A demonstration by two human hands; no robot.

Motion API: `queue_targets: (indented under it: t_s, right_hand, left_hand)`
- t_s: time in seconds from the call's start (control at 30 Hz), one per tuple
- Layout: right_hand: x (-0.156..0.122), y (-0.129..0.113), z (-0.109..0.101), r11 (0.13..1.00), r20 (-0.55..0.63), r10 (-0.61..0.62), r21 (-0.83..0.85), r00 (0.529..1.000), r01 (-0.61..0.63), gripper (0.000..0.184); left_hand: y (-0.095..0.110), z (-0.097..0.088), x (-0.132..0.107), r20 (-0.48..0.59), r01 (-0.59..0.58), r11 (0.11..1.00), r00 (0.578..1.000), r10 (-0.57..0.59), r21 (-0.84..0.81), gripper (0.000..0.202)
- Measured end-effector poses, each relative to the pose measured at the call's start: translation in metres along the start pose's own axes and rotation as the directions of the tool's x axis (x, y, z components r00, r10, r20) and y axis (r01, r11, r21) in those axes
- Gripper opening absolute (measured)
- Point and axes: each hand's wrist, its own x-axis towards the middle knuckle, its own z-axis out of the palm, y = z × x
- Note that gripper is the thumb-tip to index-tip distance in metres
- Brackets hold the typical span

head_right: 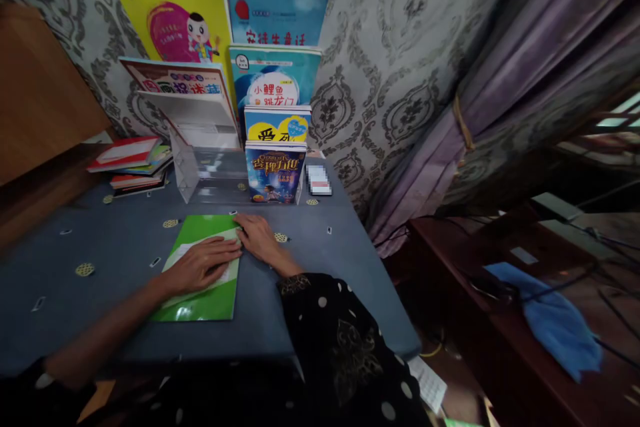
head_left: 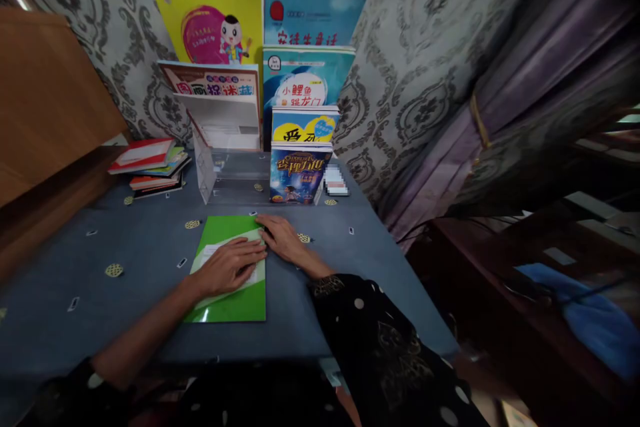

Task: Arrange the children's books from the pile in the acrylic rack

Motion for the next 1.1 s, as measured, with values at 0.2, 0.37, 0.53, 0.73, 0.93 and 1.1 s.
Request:
queue_targets:
  t_s: [0.2,0.37,0.53,0.73,0.93,1.1]
  right_hand:
    - [0.000,0.001,0.001,1.000,-0.005,-0.009,-0.016,1.000,0.009,0.034]
    - [-0.001,0.002,0.002,1.000,-0.012,-0.007,-0.020,1.000,0.007,0.035]
    - [-0.002,0.001,0.002,1.000,-0.010,-0.009,-0.011,1.000,0.009,0.035]
    - [-0.004,-0.001,0.000,1.000,-0.016,-0.004,-0.016,1.000,0.003,0.035]
    - [-0.006,-0.005,-0.003,0.999,-0.006,0.012,-0.043,1.000,-0.012,0.035]
    - [-0.009,-0.006,-0.004,0.998,-0.003,-0.002,-0.063,1.000,0.002,0.036]
  left_hand:
    - [0.011,-0.002,-0.013,0.001,-0.036,0.999,0.999,0.036,0.004,0.039]
    - [0.025,-0.003,-0.027,0.021,-0.089,0.996,0.996,0.090,-0.010,0.039]
    - [0.045,-0.009,-0.039,0.064,-0.095,0.993,0.993,0.100,-0.070,0.041]
    - [0.064,-0.014,-0.053,0.099,-0.093,0.990,0.990,0.103,-0.104,0.046]
    - [0.059,-0.012,-0.058,-0.030,-0.151,0.983,0.988,0.148,-0.108,0.047]
    - [0.034,0.000,-0.057,-0.131,-0.149,0.989,0.981,0.144,-0.027,0.048]
